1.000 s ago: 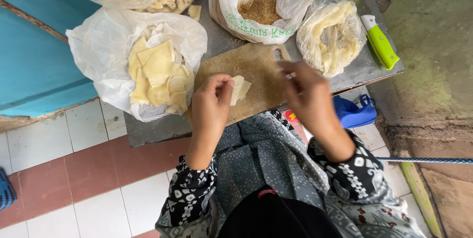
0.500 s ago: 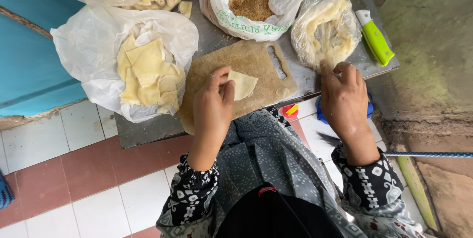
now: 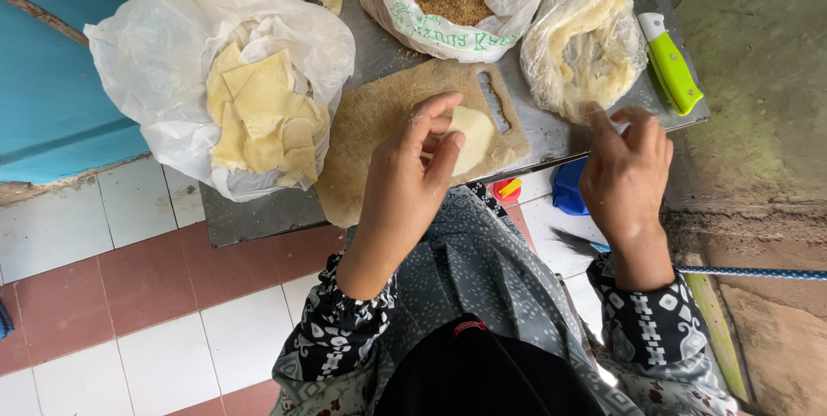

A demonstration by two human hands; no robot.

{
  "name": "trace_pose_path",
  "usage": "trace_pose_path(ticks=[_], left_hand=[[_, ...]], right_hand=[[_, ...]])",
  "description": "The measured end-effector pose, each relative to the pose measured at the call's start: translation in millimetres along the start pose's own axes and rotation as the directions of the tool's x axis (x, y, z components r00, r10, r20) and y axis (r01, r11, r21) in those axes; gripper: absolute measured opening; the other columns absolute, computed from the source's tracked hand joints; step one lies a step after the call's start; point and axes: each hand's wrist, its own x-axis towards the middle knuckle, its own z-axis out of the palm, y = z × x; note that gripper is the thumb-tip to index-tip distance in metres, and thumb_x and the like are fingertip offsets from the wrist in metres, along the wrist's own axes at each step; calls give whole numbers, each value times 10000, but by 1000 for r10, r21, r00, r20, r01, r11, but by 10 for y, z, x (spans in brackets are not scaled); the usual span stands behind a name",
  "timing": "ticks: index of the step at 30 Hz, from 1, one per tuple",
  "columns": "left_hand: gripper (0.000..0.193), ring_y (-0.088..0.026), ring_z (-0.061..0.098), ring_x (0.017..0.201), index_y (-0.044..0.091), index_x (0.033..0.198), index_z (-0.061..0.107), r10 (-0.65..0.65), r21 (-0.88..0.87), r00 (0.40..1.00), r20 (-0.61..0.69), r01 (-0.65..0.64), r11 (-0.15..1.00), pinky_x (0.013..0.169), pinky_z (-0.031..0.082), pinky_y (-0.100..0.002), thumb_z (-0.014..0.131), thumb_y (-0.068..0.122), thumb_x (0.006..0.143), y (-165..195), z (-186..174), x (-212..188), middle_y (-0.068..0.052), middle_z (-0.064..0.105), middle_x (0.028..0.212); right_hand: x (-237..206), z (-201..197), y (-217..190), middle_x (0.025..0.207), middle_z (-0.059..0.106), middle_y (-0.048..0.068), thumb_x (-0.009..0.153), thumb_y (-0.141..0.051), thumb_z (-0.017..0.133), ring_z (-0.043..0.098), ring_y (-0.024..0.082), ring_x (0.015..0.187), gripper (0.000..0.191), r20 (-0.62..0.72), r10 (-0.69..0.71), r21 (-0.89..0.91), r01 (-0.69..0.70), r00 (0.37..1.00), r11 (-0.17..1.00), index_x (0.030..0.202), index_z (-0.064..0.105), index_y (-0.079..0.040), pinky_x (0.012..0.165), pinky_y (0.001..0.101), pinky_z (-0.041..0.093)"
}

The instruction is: The person sits on the floor at a low table and folds filled pastries from square dough wrappers. They take a wrapper, spoon brown sugar filling from a bag onto it, fold the wrapper over the filling, and press the edges closed, placing finished pieces aside.

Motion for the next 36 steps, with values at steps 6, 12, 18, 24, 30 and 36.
trace_pose_path(ticks=[6,12,18,24,30,36], left_hand=[[449,-344,692,1057,51,1406,499,110,427,992,-69,-70,902,835,562,-424,644,61,981,-277,-71,19,-174,677,1175],[535,-381,637,1115,38,1451,450,66,418,998,-17,-53,907,892,533,-450,653,50,955,-388,-87,-71,-196,640,1232],[658,-335,663,1105,61,1481,435,68,376,994,-89,-29,926,883,541,-428,718,44,887,-410,-237,-159,-123,654,1192],[672,-344,665,1043,47,1448,426,58,415,984,-168,18,910,829,531,-446,760,95,867,-370,-336,-262,-176,597,1185],[451,-342,664,968,26,1325,503,2,330,983,-184,60,942,820,531,-459,698,58,920,-403,-443,-359,-176,587,1131],[239,-380,642,964,17,1117,564,52,387,981,-187,25,922,820,512,-469,696,85,930,-490,-455,-391,-161,616,1031]], right_hand=[[-102,82,-8,1222,584,104,917,27,645,561,304,1076,447,73,-6,-111,14,997,994,1325,759,-115,879,414,419],[-14,8,60,1177,558,138,899,175,499,558,301,1112,345,20,94,314,-96,995,944,1086,693,-41,973,392,481],[205,-143,-507,1331,556,185,812,211,438,549,341,1283,426,63,-10,620,-31,998,784,1089,675,-10,1104,393,457],[599,69,-1336,1570,440,246,734,200,539,373,446,1504,605,138,-371,748,149,918,647,1267,694,-41,1245,513,308],[686,220,-1556,1626,350,138,686,-17,719,222,468,1527,725,343,-404,575,151,848,804,1396,615,-125,1198,579,214],[595,170,-1500,1682,311,108,882,-99,650,227,427,1546,683,358,-418,158,387,835,908,1531,527,-273,1206,681,154]])
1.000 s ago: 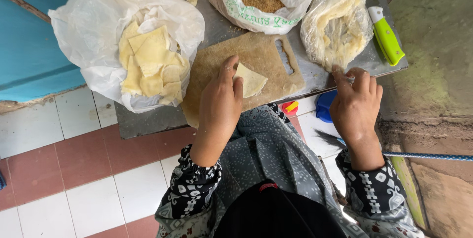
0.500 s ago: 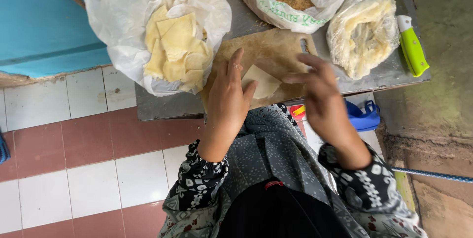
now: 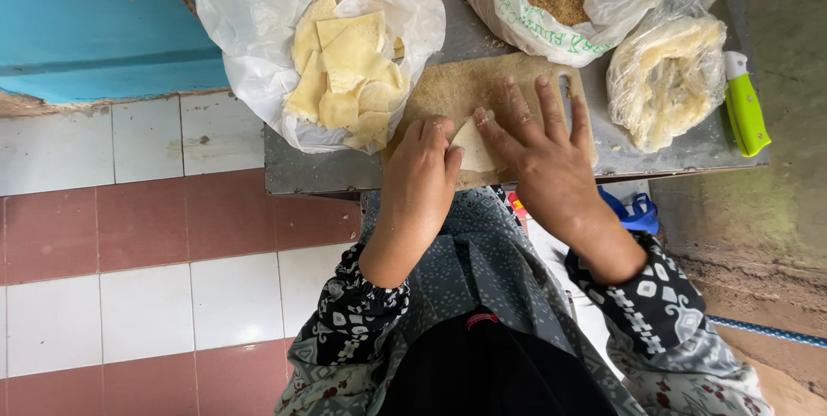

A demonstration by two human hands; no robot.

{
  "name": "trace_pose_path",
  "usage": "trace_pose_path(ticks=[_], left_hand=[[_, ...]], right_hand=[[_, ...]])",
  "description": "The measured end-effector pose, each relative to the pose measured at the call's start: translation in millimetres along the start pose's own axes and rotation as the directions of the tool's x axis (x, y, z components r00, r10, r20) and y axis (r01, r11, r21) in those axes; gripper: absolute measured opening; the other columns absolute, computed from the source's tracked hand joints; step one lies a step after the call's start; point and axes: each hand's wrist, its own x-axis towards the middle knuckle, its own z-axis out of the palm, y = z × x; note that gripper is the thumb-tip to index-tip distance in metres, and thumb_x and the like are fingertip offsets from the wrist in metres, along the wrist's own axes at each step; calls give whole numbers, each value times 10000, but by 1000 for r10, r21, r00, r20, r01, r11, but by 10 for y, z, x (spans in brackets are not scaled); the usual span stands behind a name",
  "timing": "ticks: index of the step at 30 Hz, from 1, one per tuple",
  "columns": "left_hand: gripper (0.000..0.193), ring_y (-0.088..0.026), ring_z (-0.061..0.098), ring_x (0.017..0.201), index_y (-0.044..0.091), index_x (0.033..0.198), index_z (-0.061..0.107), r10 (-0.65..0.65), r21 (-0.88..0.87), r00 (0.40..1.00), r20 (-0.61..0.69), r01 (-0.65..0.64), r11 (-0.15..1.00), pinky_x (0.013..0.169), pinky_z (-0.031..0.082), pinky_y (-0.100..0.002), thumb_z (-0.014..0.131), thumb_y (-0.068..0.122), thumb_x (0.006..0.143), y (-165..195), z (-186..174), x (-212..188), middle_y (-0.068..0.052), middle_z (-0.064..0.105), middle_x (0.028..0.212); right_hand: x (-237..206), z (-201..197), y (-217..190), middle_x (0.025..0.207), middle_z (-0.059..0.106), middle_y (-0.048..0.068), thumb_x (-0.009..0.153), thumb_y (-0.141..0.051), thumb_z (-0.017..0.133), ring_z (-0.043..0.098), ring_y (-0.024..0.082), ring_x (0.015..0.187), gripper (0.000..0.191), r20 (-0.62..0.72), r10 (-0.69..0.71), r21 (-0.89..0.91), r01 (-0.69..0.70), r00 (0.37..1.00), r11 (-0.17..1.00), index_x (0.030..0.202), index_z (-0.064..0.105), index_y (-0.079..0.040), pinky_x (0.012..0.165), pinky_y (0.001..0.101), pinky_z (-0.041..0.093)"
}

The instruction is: The person sits on the floor at a low table and folds filled pastries from square dough wrappers. They take a wrapper, spoon brown sugar filling from a bag onto it, fold the wrapper over the filling, and press the edges closed, placing finished pieces aside.

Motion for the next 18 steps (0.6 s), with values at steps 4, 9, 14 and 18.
trace_pose_path(ticks=[4,9,14,18], left_hand=[[205,-374,649,940,31,1051,575,6,2,1000,-20,-6,1000,803,516,-460,710,96,912,-30,-6,2,-155,631,1006],[194,-349,664,877,40,1023,588,-38,-35,999,16,38,999,764,525,-450,725,98,898,-57,-15,-2,-138,642,967],[189,-363,660,880,37,1022,594,-2,-36,1000,-15,1,999,755,521,-456,727,90,898,-69,-5,1,-149,645,982],[190,-363,664,892,38,1028,597,-5,-41,1000,-14,5,999,763,524,-455,726,89,899,-79,-8,8,-149,651,994]], right_hand=[[32,-91,60,1695,290,141,896,-54,622,231,433,1557,679,-14,14,-91,-15,1000,996,1522,539,-303,1204,680,146],[27,-97,-7,1757,204,147,820,35,499,142,451,1624,791,-43,-23,463,40,999,886,1552,498,-262,1305,639,163],[61,53,-154,1706,112,185,997,-330,523,12,460,1560,590,73,35,276,-54,997,960,1568,454,-201,1199,668,14],[5,52,-147,1725,81,149,1060,-461,364,-30,443,1567,582,155,23,225,-58,988,973,1592,423,-233,1194,652,-39]])
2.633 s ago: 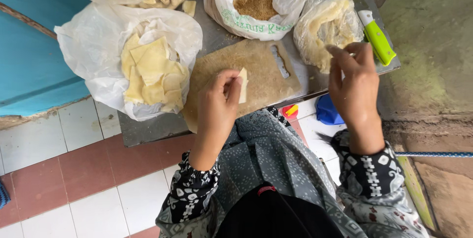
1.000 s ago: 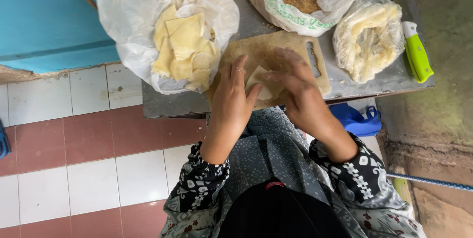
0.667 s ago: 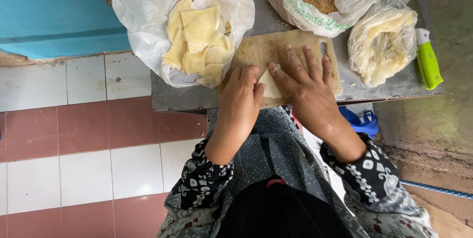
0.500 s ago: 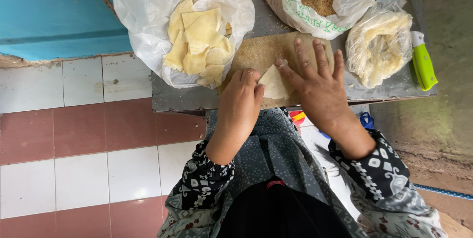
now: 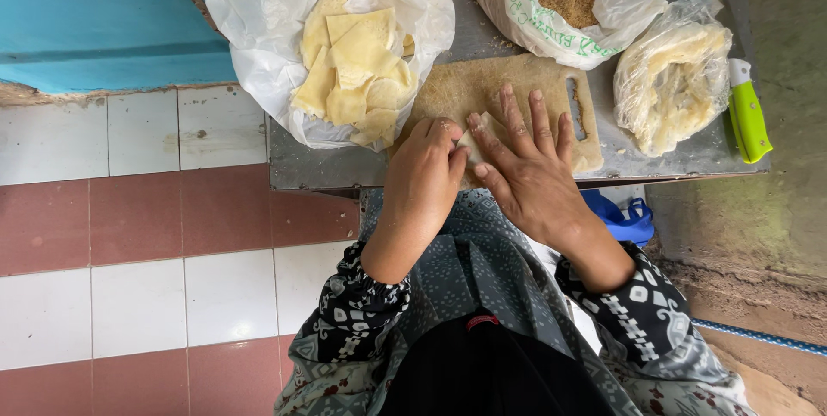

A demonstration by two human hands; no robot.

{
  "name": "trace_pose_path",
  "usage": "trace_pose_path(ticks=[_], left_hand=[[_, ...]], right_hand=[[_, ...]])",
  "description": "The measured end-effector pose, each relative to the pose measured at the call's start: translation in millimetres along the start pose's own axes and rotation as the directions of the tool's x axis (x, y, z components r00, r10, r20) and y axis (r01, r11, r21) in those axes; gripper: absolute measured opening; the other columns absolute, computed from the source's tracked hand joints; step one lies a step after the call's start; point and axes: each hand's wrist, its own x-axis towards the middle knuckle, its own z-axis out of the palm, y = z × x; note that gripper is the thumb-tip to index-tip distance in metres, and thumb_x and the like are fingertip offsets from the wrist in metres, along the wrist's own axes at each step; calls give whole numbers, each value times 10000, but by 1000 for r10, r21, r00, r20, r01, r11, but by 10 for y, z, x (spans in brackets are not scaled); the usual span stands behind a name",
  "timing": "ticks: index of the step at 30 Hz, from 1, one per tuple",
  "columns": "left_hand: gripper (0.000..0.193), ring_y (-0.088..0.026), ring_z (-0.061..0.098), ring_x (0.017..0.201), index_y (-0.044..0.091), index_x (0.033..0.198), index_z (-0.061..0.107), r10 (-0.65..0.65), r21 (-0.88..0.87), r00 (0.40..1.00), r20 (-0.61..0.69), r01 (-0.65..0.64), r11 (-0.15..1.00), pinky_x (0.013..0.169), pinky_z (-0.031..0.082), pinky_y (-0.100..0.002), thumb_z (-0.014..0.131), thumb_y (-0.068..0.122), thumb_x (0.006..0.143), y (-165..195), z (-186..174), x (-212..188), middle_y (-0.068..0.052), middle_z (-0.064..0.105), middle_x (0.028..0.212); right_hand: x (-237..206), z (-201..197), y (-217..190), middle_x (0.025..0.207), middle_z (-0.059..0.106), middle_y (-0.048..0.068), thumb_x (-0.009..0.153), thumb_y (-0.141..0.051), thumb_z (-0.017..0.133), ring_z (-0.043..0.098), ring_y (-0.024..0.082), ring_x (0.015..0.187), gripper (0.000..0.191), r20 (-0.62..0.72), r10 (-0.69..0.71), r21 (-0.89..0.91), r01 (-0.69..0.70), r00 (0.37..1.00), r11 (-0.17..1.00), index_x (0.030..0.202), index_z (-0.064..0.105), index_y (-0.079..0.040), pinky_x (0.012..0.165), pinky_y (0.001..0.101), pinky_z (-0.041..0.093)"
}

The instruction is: The person sits on the floor at a low table and folds filled pastries from square dough wrappers. They take a wrapper, spoon brown sugar filling from a bag onto it, fold the wrapper over the filling, and press the edges closed, placing finished pieces aside.

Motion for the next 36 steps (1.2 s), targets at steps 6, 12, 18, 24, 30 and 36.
trace_pose_path(ticks=[6,12,18,24,30,36], left_hand=[[188,-349,670,871,35,1016,599,-23,-17,1000,15,23,1000,750,529,-445,728,93,892,3,-21,5,-138,654,977],[181,-333,672,843,34,998,596,-35,-26,999,16,36,999,740,531,-437,732,100,899,27,-40,4,-131,648,945],[167,-348,668,856,41,971,590,-27,10,1000,3,27,1000,744,525,-451,724,110,901,40,-21,-1,-133,646,944],[151,-370,655,856,55,915,575,-16,72,1000,2,15,997,733,513,-475,710,123,912,54,-2,16,-133,639,916],[156,-340,659,805,67,905,563,-11,66,1000,2,10,998,685,520,-455,706,126,920,81,-14,58,-108,636,882],[167,-262,677,702,65,922,547,-35,-63,999,19,36,997,621,535,-397,707,115,928,153,39,155,-86,640,826]], right_hand=[[-140,-139,110,1760,95,128,1084,-416,393,-59,442,1609,432,-18,-49,237,52,999,970,1420,620,-267,1249,604,-25],[-100,-183,113,1755,123,153,1057,-370,456,-2,461,1607,455,-144,-49,107,65,988,992,1477,607,-285,1261,629,-3],[-16,-122,87,1706,278,102,1038,-536,496,203,406,1568,555,-129,-167,-316,119,977,941,1535,558,-298,1216,705,59],[53,-149,224,1719,302,80,1038,-567,479,243,347,1588,588,-113,-195,-400,135,974,906,1521,585,-249,1233,688,77],[263,-394,620,1531,493,164,1016,-212,739,456,362,1486,373,-415,-177,-301,49,893,952,1352,634,-92,1245,626,315],[1238,-792,1384,1217,686,165,1021,-4,663,579,343,1209,312,-519,-152,-177,68,841,982,1310,546,-2,1095,493,436]])
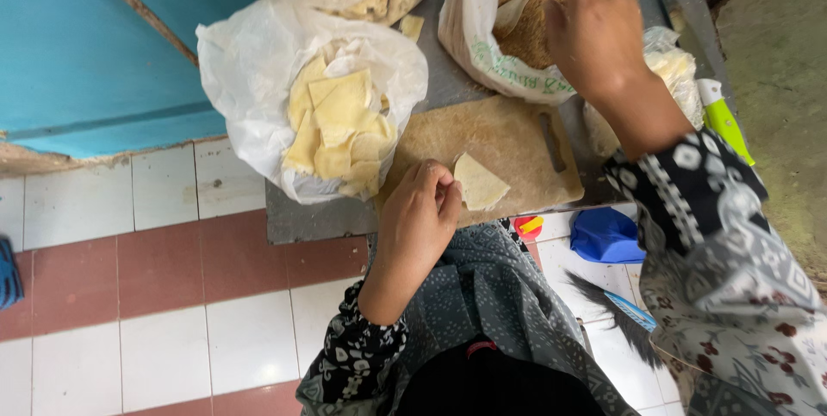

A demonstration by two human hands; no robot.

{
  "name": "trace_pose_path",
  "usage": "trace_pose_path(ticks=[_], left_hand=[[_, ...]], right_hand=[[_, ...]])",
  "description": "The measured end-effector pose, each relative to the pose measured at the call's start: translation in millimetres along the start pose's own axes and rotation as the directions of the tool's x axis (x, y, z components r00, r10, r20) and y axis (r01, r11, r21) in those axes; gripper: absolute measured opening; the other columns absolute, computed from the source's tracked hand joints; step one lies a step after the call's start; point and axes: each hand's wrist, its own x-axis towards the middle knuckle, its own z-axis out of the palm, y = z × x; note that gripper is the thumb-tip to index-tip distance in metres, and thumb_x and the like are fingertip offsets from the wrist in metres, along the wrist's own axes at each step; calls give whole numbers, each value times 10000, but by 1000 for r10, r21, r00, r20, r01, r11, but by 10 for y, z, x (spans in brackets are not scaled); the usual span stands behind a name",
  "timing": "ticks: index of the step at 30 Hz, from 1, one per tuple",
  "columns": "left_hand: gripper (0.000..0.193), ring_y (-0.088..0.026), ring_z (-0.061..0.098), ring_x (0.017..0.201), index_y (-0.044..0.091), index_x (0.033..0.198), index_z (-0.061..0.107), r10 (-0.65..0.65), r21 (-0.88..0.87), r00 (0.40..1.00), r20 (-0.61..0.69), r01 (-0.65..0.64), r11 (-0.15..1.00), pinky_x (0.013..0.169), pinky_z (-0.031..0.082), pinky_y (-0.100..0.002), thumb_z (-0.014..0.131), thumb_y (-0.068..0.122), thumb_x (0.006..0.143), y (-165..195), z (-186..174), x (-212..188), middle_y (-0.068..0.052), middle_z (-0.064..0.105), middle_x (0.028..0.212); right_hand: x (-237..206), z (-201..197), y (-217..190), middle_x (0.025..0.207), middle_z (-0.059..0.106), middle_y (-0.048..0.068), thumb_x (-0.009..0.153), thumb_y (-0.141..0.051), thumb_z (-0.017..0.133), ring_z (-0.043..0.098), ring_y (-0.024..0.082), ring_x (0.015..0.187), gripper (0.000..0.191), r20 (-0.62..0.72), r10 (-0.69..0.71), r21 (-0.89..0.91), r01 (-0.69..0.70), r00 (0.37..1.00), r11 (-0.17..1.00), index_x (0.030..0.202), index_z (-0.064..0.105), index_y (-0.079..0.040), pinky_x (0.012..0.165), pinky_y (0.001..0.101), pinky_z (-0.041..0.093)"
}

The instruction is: The person sits on the floor at a low table and folds filled pastries from square dough wrappers. They take a wrapper, spoon brown sugar filling from a bag onto it, fold the wrapper over the filling, and press the edges closed, placing finished pieces aside.

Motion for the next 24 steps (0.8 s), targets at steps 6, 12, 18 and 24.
trace_pose_path(ticks=[6,12,18,24], left_hand=[[151,-235,724,730,61,998,559,-93,-62,995,39,96,993,646,560,-375,693,77,931,-73,80,54,-97,688,833],[219,-268,744,815,43,1145,584,-78,-28,996,39,79,996,705,582,-378,665,59,941,-102,120,34,-145,714,973],[286,-329,737,930,19,1223,577,17,46,1000,19,-18,999,749,579,-405,655,65,952,8,130,55,-179,722,1070],[257,-351,716,881,31,1201,603,-133,91,991,35,129,987,760,561,-432,658,101,961,19,33,-7,-188,721,1040]], right_hand=[[498,253,256,997,741,112,774,-16,697,640,313,1219,644,234,-84,-382,171,969,908,1393,518,-22,1085,480,353],[336,161,336,981,732,122,956,28,658,699,349,1004,466,208,-40,-69,55,977,996,1385,495,-53,904,476,502],[288,105,231,985,749,152,950,76,699,747,309,884,499,106,-28,301,-5,994,954,1395,479,24,766,369,596],[247,122,396,933,741,172,992,64,737,775,213,816,83,105,198,551,-223,975,804,1014,658,77,721,300,632]])
